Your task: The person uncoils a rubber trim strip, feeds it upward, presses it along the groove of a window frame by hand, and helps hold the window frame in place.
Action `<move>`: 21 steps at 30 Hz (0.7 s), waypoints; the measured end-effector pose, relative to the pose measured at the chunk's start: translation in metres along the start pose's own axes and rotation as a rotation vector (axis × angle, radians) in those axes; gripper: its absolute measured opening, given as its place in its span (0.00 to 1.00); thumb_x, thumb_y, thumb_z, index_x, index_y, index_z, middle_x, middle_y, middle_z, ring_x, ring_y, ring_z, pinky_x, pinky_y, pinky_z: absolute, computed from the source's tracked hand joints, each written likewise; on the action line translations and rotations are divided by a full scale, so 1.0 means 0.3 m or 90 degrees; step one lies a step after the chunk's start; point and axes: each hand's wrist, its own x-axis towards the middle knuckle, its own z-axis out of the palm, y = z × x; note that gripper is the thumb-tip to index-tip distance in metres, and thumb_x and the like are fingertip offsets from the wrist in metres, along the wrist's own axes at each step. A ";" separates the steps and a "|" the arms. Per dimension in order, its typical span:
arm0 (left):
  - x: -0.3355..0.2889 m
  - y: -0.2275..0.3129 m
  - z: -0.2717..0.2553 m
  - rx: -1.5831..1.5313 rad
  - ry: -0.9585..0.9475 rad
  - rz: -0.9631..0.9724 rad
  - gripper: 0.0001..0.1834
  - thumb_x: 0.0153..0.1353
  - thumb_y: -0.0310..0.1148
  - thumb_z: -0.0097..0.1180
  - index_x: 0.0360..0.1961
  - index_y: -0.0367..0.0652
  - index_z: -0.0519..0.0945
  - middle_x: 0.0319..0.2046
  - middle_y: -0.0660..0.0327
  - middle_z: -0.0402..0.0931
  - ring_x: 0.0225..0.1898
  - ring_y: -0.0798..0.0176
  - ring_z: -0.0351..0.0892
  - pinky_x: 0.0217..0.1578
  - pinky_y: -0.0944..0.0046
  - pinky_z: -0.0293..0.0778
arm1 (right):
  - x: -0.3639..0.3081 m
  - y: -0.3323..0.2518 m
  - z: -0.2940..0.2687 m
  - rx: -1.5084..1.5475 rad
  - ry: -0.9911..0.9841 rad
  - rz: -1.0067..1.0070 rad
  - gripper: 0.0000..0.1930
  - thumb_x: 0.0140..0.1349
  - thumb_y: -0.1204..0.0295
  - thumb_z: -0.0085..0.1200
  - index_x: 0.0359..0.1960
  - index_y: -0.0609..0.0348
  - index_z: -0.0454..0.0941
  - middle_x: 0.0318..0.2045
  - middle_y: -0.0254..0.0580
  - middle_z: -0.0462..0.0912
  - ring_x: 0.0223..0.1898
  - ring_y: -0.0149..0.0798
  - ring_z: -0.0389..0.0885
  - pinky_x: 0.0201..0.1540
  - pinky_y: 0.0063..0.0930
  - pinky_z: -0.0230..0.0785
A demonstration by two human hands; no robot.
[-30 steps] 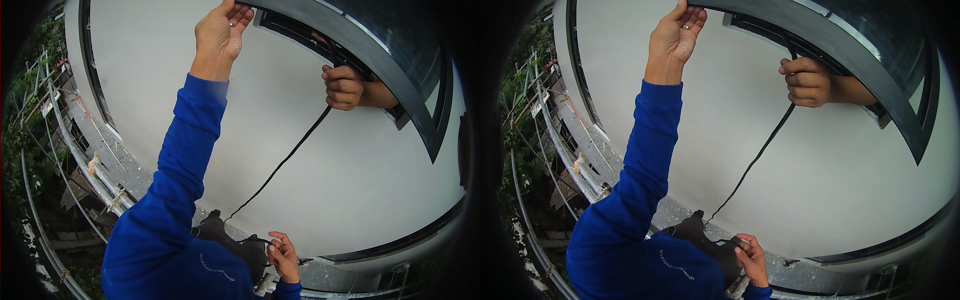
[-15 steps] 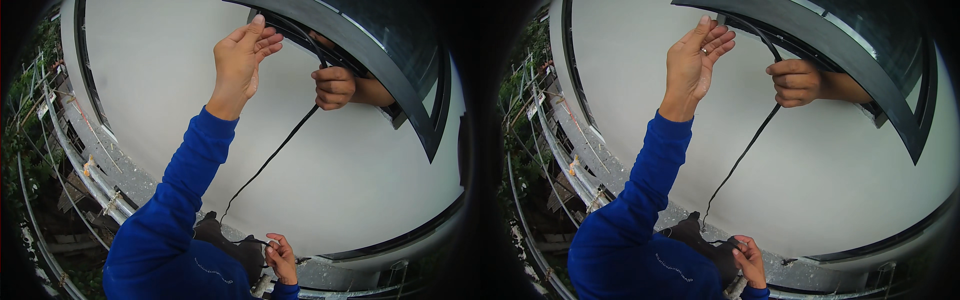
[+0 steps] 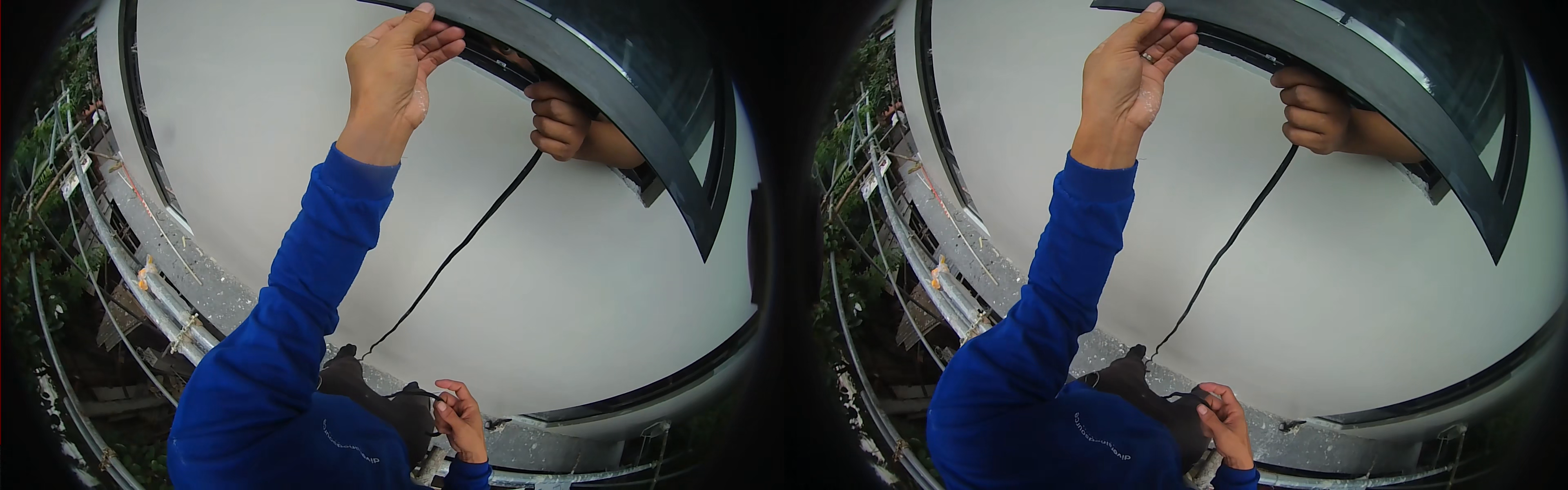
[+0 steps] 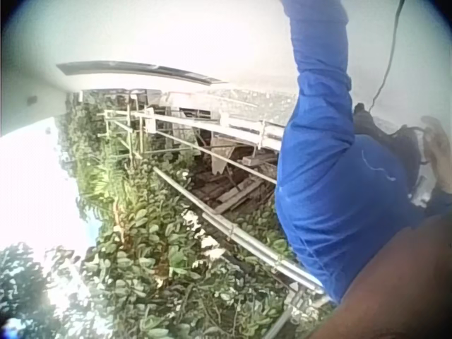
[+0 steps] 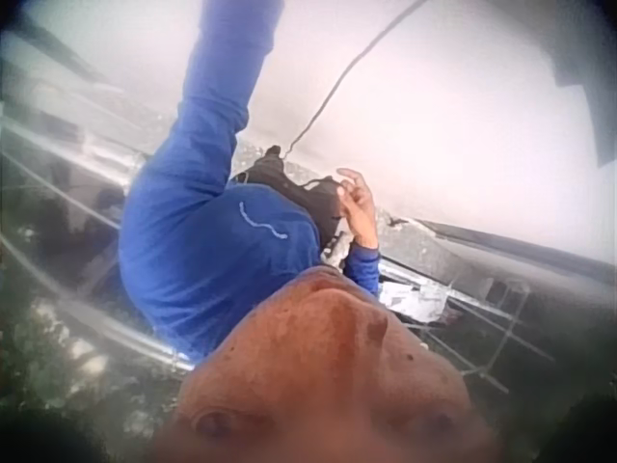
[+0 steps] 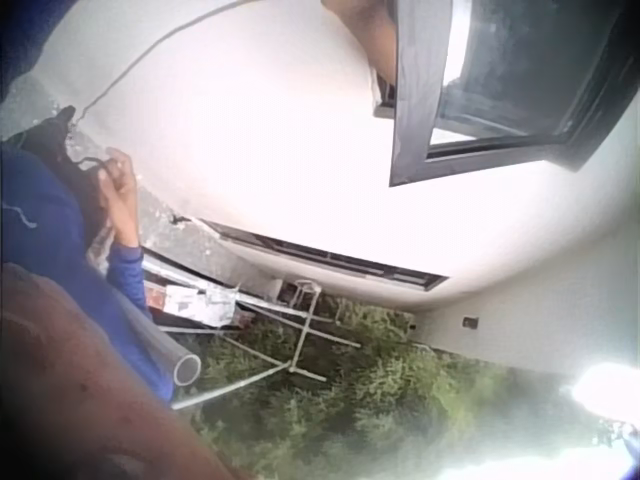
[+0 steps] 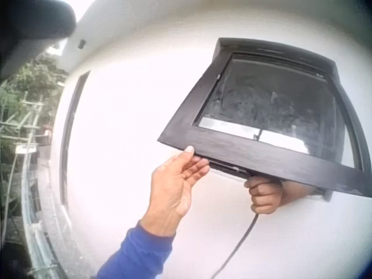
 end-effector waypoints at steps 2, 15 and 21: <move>0.013 0.006 -0.019 0.012 -0.014 0.014 0.09 0.68 0.32 0.57 0.38 0.34 0.76 0.34 0.54 0.77 0.38 0.58 0.80 0.45 0.60 0.80 | 0.003 -0.002 0.006 -0.003 -0.005 0.003 0.21 0.67 0.75 0.55 0.59 0.62 0.66 0.23 0.27 0.65 0.18 0.20 0.55 0.19 0.16 0.45; 0.005 -0.016 -0.016 -0.038 -0.060 -0.029 0.10 0.67 0.32 0.58 0.40 0.35 0.76 0.34 0.56 0.77 0.40 0.59 0.81 0.46 0.61 0.80 | 0.001 -0.008 0.003 -0.019 0.013 0.008 0.20 0.67 0.76 0.54 0.59 0.63 0.66 0.23 0.27 0.65 0.17 0.19 0.54 0.18 0.16 0.45; 0.003 -0.041 -0.007 -0.060 -0.035 -0.006 0.11 0.67 0.33 0.59 0.41 0.36 0.75 0.34 0.58 0.76 0.41 0.61 0.79 0.45 0.63 0.77 | 0.006 0.003 -0.003 -0.013 -0.005 0.015 0.20 0.67 0.76 0.54 0.59 0.63 0.65 0.22 0.26 0.63 0.17 0.20 0.54 0.18 0.16 0.45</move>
